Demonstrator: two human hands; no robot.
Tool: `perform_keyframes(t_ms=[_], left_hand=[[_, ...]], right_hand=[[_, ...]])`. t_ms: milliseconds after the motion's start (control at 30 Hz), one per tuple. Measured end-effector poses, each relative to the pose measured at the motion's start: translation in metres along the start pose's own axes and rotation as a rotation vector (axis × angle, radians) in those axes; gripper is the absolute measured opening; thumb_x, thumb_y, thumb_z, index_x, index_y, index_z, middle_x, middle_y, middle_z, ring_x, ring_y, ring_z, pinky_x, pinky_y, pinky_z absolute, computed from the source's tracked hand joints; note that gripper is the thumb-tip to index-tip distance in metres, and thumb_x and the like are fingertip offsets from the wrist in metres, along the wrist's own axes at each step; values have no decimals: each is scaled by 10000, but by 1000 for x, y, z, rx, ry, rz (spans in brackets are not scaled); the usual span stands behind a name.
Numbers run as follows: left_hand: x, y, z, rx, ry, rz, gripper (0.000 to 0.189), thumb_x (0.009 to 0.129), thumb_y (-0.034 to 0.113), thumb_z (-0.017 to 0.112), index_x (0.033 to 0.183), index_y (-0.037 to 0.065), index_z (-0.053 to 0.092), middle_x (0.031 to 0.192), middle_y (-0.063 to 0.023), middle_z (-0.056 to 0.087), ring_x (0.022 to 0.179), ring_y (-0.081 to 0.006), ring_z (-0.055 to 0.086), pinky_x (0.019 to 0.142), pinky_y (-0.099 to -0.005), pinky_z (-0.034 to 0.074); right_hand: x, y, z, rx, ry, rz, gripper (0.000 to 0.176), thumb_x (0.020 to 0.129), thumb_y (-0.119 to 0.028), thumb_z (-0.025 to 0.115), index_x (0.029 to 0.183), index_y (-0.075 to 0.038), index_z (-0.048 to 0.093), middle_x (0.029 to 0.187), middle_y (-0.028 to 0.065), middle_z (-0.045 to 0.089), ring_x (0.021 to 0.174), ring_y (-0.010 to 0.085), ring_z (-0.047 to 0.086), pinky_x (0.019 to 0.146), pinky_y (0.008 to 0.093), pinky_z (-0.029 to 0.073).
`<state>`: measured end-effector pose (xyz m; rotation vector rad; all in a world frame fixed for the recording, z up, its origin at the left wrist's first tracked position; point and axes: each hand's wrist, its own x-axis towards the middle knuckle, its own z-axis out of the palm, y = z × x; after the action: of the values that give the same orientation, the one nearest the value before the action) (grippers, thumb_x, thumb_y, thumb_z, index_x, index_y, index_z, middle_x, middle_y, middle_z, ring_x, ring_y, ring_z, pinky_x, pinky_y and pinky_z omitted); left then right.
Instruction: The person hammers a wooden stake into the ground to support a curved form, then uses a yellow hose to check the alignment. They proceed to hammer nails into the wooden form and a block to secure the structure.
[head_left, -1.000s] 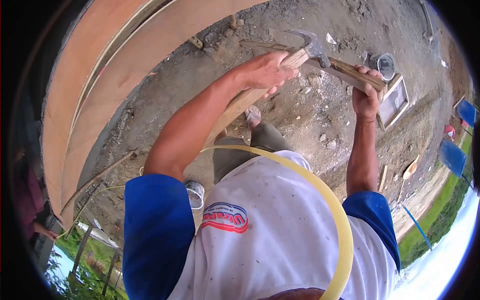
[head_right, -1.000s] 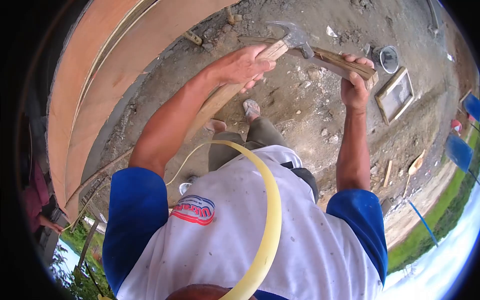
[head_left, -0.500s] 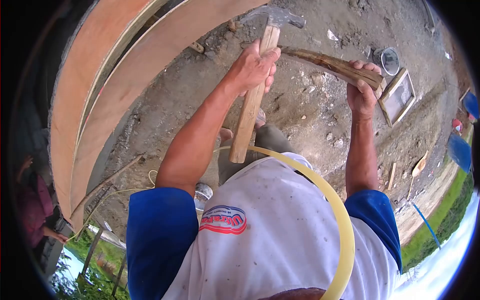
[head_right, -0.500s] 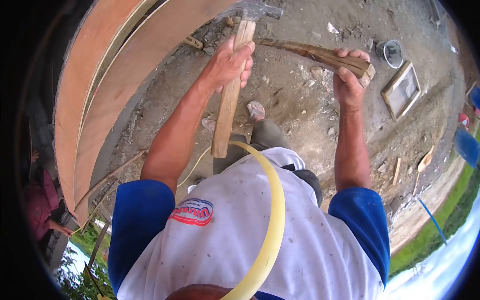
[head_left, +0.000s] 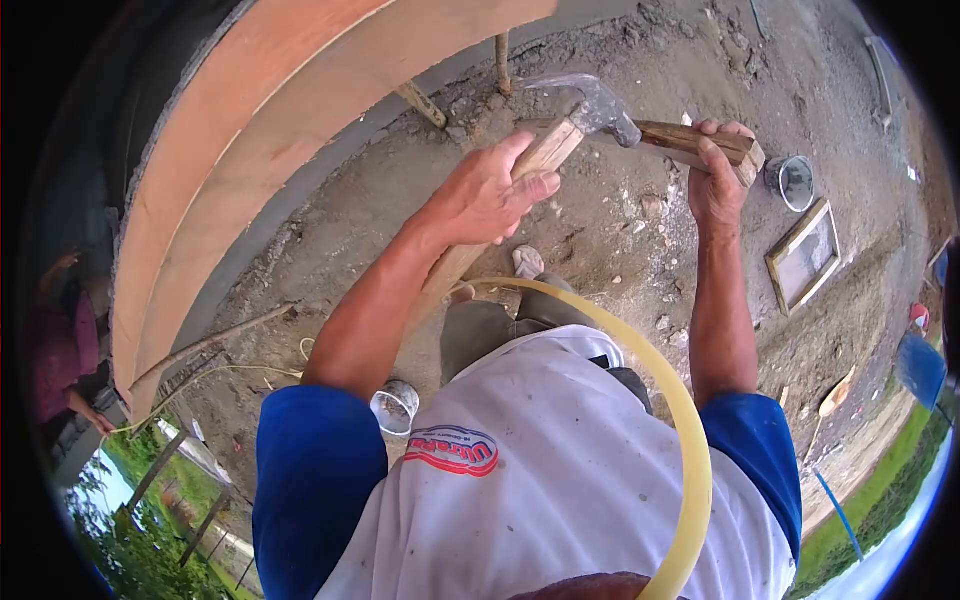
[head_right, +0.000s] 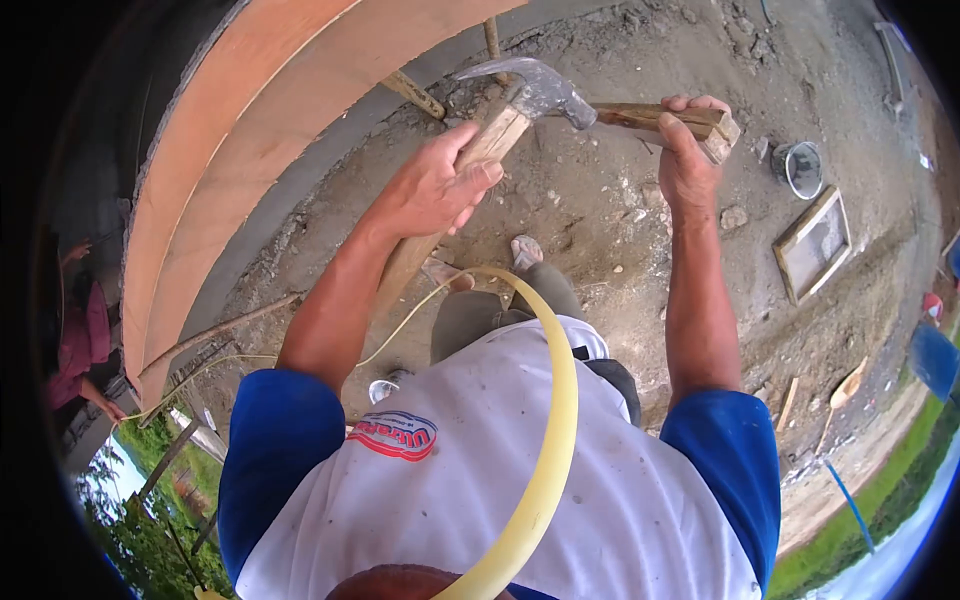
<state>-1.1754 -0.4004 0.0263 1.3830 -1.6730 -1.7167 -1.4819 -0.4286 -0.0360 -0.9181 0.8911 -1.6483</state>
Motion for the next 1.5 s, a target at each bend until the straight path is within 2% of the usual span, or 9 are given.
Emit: perform_keyframes(t_ms=[233,300,500,567,700,800,967,1300,1500], left_hand=[[-86,65,-222,881,812,72,511,957,493,496,1063,0,583,764,-81,600,715,-232,615,649,-354,464],[-59,60,-273,1160,900,-137,478,933,478,523,1084,30,588,882,-158,662,881,-370,624,777,-427,471],[17,-1,-374,1322,950,-227,451,919,448,542,1198,96,586,1095,-191,641,1053,-389,592,859,-493,477],[24,-13,-376,1287,934,-291,455,917,435,554,1235,111,576,1155,-178,619,1097,-372,573,878,-482,475],[16,-22,-359,1292,956,-76,483,878,413,623,1262,123,583,1199,-146,576,1130,-338,520,911,-451,456],[-16,1,-274,1121,831,252,524,793,353,731,1230,93,604,1185,-130,557,1070,-319,522,900,-427,453],[3,-22,-193,1007,798,442,705,647,266,840,1274,96,568,1282,-116,521,1174,-298,474,939,-456,420],[86,10,-241,1131,428,-123,803,767,234,754,1426,-8,365,1507,-173,330,1405,-359,284,1080,-512,351],[94,3,-232,1216,506,-130,667,801,172,690,1386,-6,425,1483,-169,372,1379,-386,325,1045,-563,373]], right_hand=[[38,12,107,-388,-259,22,514,720,-75,714,1173,-68,473,978,54,572,946,196,584,806,348,503],[57,30,133,-584,-413,26,497,734,-172,749,1159,-53,522,997,71,611,929,183,602,815,344,504],[119,54,225,-813,-428,-101,543,738,-352,782,1120,-18,587,1064,135,659,947,241,633,837,359,502],[139,69,237,-848,-431,-40,555,740,-377,787,1114,-16,594,1067,145,651,929,261,630,816,375,501],[179,108,246,-1070,-391,-594,565,787,-360,768,1172,1,567,1075,114,652,969,220,624,850,346,495],[172,101,252,-799,-441,-64,615,776,-382,778,1196,3,544,1057,117,658,947,226,632,836,347,503],[178,89,247,-1025,-535,-86,777,615,-382,893,1205,-15,543,1058,125,665,977,240,633,860,361,498],[214,53,251,-1606,-896,-151,848,562,-622,807,1197,-99,600,1253,35,601,1031,296,612,895,391,489],[258,64,240,-1455,-1157,-771,793,521,-638,748,1154,-171,646,1252,-28,611,1042,281,575,885,400,488]])
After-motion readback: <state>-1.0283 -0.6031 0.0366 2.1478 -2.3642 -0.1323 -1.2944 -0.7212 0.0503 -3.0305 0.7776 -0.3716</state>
